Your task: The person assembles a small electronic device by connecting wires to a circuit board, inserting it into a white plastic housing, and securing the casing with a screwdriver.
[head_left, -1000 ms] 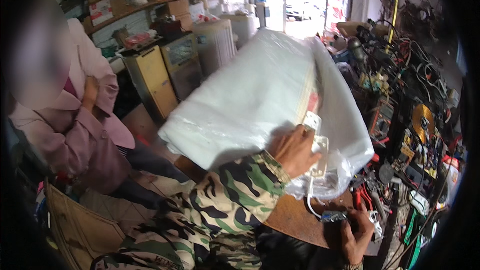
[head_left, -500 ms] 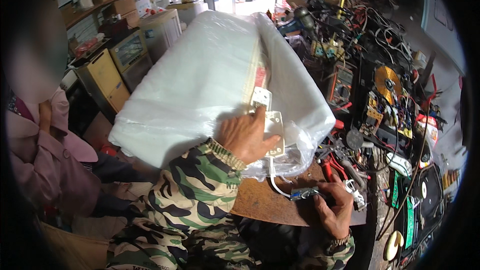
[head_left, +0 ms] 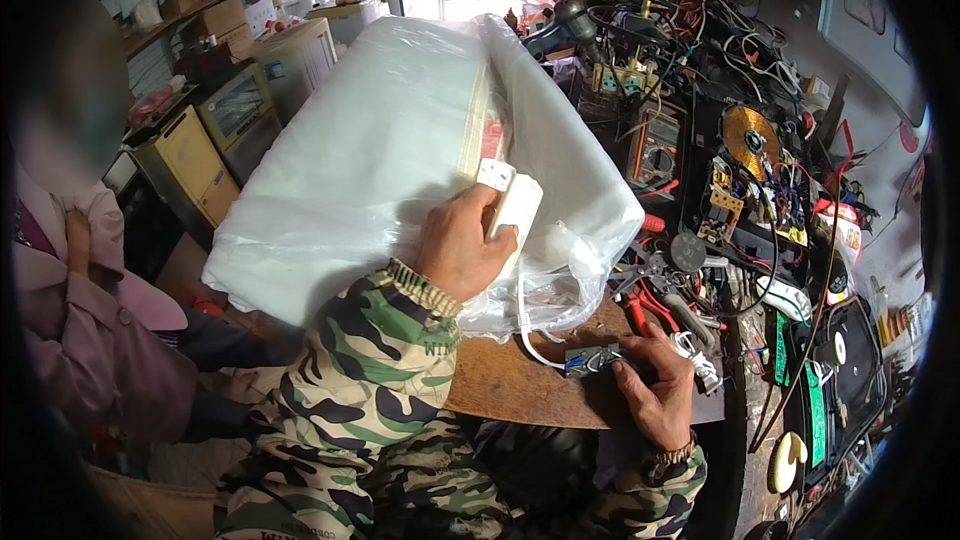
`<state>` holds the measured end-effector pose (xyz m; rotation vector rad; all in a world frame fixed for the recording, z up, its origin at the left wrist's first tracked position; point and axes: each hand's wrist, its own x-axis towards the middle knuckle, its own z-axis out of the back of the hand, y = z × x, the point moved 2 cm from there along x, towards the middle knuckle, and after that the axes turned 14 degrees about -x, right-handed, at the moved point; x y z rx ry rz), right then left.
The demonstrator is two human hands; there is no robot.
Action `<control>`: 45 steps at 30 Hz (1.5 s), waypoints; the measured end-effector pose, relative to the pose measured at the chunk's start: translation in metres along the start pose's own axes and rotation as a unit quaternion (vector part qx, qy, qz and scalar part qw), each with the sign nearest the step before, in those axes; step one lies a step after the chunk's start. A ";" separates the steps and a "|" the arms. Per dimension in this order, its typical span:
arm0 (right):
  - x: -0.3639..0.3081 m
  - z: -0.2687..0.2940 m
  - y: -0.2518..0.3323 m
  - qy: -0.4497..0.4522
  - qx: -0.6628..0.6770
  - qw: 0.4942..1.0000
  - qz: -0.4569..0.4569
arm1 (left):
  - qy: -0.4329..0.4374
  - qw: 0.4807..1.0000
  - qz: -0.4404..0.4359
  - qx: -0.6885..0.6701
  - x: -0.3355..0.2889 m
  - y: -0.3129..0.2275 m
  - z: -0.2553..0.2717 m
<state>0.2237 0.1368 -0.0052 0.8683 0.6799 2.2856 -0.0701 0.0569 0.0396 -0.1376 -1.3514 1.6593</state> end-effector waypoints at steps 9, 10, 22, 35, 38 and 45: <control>-0.003 0.001 -0.011 -0.027 -0.026 0.999 0.015 | 0.154 0.903 0.115 -0.384 -0.005 -0.007 -0.004; 0.001 0.003 -0.005 0.031 0.001 0.999 -0.034 | 0.180 0.894 0.132 -0.389 -0.008 -0.007 0.002; -0.006 0.001 -0.012 0.020 0.065 0.996 -0.056 | 0.192 0.878 0.155 -0.409 -0.015 -0.003 -0.017; -0.005 -0.011 -0.005 0.052 0.154 0.984 -0.071 | 0.238 0.912 0.064 -0.329 -0.010 -0.003 -0.014; -0.006 -0.007 -0.004 0.071 0.129 0.989 -0.034 | 0.249 0.904 0.056 -0.342 -0.011 -0.007 -0.014; 0.011 -0.008 0.010 -0.014 -0.030 0.990 0.134 | 0.211 0.929 -0.015 -0.304 -0.020 -0.023 -0.006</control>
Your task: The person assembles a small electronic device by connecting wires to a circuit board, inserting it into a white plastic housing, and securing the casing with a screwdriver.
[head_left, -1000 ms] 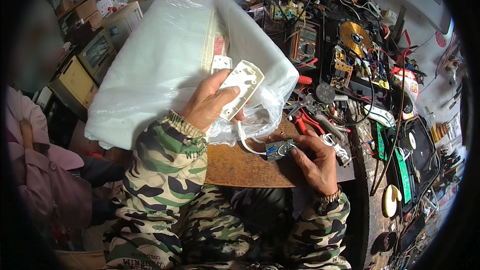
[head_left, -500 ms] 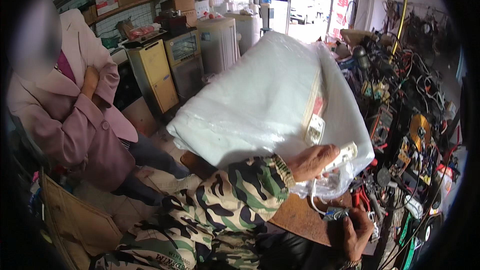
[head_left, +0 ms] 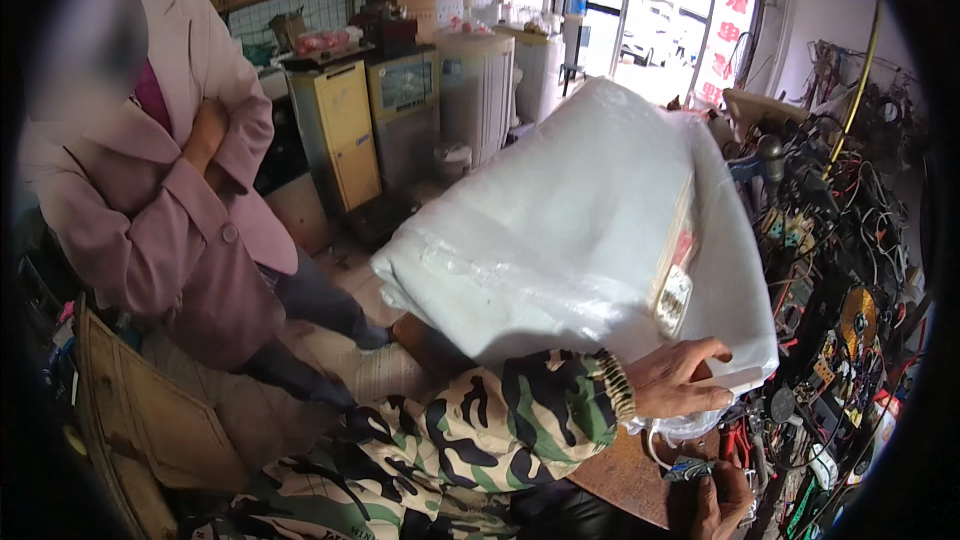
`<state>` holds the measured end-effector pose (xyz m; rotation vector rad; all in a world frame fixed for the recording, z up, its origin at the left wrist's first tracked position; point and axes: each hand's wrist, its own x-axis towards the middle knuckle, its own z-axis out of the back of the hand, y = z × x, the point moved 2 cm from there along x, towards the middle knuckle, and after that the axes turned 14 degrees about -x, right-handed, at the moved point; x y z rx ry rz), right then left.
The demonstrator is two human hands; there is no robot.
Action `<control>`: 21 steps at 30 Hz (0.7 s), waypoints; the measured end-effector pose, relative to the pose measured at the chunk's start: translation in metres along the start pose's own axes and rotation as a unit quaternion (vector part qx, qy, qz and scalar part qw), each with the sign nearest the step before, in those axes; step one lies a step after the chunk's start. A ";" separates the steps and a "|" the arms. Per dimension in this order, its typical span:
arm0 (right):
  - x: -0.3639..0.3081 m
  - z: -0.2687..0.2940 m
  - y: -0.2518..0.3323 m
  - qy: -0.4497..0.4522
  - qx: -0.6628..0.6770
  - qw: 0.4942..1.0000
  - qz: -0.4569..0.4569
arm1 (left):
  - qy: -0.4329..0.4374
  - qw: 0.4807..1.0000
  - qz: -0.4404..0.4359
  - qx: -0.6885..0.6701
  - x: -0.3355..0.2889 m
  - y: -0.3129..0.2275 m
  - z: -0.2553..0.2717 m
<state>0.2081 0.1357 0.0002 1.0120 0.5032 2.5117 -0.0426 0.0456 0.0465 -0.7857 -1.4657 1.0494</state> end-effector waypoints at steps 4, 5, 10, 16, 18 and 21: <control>-0.019 0.001 -0.012 0.062 0.028 0.998 0.012 | 0.022 0.999 0.019 -0.026 -0.003 0.007 0.002; -0.016 0.003 -0.005 0.062 0.033 0.997 -0.022 | 0.024 0.999 0.016 -0.033 0.000 0.010 -0.001; -0.007 0.004 0.012 0.049 -0.029 0.998 0.012 | 0.023 0.999 0.003 -0.040 0.006 0.018 -0.006; -0.020 0.004 -0.003 0.047 0.094 0.975 -0.194 | 0.045 0.996 0.048 -0.058 0.002 0.004 -0.002; -0.024 0.005 -0.004 0.028 0.100 0.965 -0.239 | 0.066 0.992 0.070 -0.077 0.002 0.001 -0.003; -0.021 0.005 0.005 0.019 0.059 0.973 -0.224 | 0.083 0.987 0.086 -0.109 0.002 -0.001 -0.002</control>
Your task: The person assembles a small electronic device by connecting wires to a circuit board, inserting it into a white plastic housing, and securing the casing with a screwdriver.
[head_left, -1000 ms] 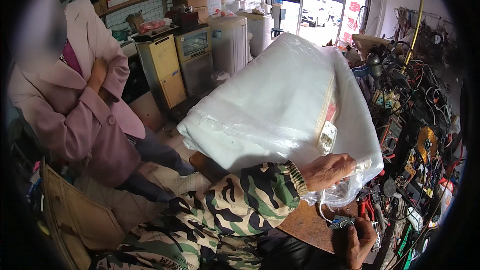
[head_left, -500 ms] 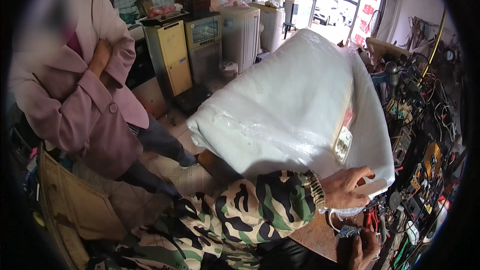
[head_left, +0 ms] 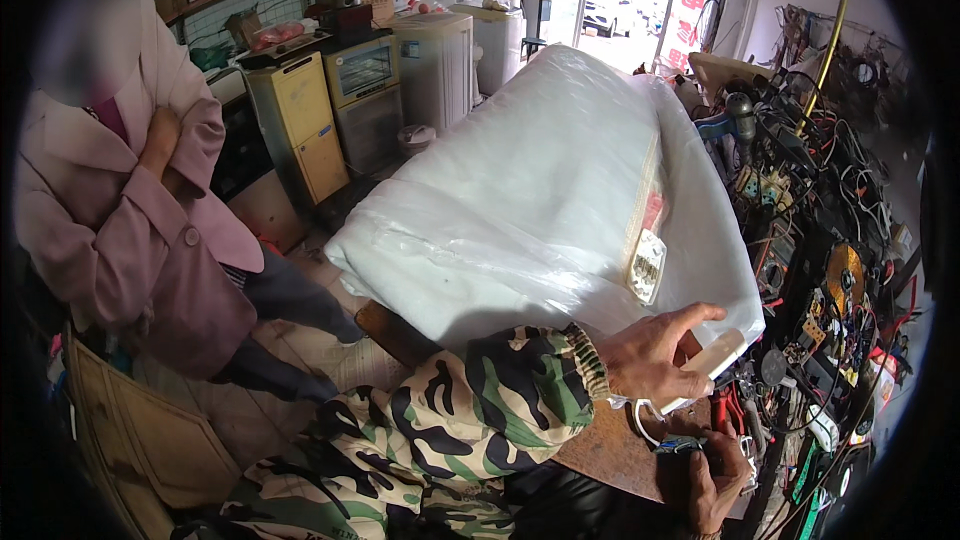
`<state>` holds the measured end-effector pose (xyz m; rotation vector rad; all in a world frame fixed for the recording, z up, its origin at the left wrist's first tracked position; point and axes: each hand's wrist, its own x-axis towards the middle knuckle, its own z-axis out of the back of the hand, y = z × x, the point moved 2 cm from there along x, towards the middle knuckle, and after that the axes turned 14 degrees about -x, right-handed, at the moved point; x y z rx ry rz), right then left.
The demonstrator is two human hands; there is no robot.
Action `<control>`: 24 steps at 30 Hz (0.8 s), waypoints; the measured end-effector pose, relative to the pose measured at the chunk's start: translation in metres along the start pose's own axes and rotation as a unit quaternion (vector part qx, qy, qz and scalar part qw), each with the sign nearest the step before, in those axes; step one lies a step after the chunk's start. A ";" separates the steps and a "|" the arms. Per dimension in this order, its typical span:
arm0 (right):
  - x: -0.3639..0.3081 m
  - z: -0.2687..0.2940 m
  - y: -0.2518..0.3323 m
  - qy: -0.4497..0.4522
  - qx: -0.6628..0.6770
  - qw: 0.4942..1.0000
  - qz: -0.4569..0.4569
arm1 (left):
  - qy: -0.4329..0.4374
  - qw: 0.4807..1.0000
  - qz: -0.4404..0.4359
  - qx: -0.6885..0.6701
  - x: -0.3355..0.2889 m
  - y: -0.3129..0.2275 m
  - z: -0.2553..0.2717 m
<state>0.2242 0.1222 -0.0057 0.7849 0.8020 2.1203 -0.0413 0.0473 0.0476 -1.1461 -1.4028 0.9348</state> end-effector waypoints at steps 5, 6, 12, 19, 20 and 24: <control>-0.002 -0.002 -0.009 -0.026 -0.013 1.000 0.008 | 0.003 0.999 -0.039 0.026 0.003 0.009 0.001; -0.002 -0.001 -0.007 -0.013 -0.024 1.000 0.014 | 0.002 0.999 -0.039 0.022 0.001 0.008 0.000; 0.006 0.003 0.006 0.035 -0.028 0.998 0.036 | 0.020 0.998 -0.046 -0.025 0.002 0.015 -0.002; 0.003 0.000 0.006 0.002 -0.026 0.999 0.036 | -0.004 0.999 -0.041 0.008 0.002 0.017 -0.005; 0.002 -0.001 0.005 -0.004 -0.023 0.999 0.029 | -0.019 0.998 -0.056 0.004 0.003 0.019 -0.006; 0.003 0.001 0.009 0.009 -0.023 0.999 0.036 | -0.001 0.998 -0.050 0.044 0.002 0.016 -0.003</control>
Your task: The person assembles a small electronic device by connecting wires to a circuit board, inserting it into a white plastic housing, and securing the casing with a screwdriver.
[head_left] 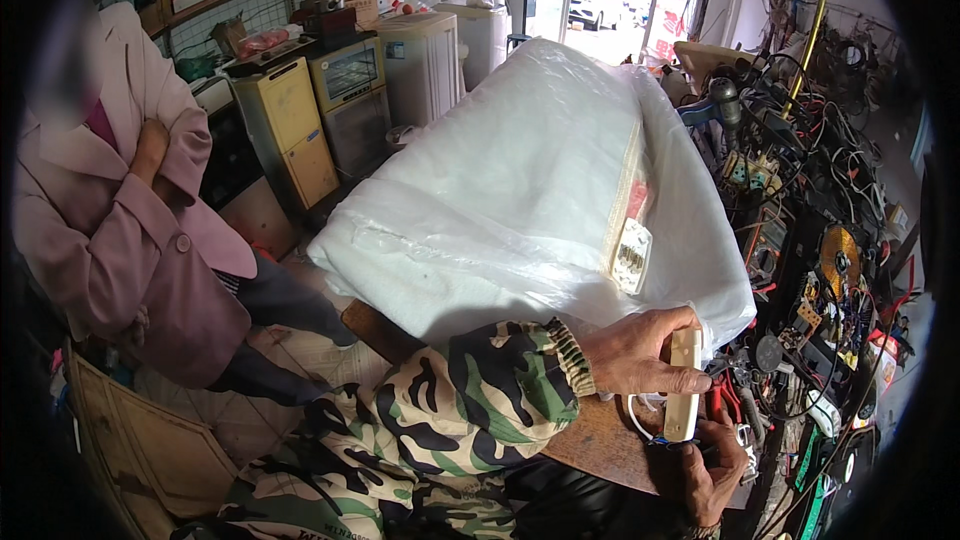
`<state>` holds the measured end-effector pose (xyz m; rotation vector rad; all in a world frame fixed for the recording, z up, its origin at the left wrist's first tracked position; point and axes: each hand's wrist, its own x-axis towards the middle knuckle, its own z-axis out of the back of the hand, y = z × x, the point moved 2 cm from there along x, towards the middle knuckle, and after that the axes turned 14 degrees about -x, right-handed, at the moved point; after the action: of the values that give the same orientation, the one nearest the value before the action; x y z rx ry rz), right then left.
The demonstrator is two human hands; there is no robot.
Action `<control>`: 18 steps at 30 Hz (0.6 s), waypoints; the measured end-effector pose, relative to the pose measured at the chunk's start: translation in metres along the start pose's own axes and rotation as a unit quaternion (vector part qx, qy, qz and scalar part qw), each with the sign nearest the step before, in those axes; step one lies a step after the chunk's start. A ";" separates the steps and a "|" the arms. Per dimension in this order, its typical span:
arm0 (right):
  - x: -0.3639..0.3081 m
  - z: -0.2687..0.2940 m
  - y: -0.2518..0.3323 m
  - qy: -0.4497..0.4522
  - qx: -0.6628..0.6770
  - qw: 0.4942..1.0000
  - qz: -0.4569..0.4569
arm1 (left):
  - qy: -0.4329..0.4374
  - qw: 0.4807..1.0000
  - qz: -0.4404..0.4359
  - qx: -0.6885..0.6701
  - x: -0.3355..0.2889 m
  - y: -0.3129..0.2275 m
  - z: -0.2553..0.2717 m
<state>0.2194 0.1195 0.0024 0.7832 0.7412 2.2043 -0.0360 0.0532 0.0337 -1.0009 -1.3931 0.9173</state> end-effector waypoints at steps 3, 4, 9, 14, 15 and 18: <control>0.002 0.002 0.007 0.007 0.001 1.000 0.016 | 0.013 1.000 0.011 -0.019 0.000 -0.003 -0.002; 0.001 0.003 0.008 0.002 -0.006 1.000 0.019 | 0.020 1.000 0.015 0.000 0.000 -0.005 -0.001; 0.000 0.000 -0.007 -0.003 -0.018 1.000 0.010 | 0.008 0.994 -0.002 -0.110 0.001 -0.006 -0.005; 0.009 -0.001 -0.007 -0.007 -0.012 0.998 0.060 | -0.031 0.991 0.051 -0.122 -0.004 -0.020 0.002; 0.014 -0.003 -0.003 0.002 -0.003 0.997 0.072 | -0.053 0.991 0.055 -0.114 -0.009 -0.026 0.003; 0.011 0.004 -0.011 0.016 -0.012 0.997 0.078 | -0.047 0.993 0.044 -0.104 0.000 -0.019 -0.001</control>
<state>0.2197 0.1355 0.0006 0.8208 0.6881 2.3655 -0.0367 0.0471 0.0515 -1.1964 -1.5580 0.9056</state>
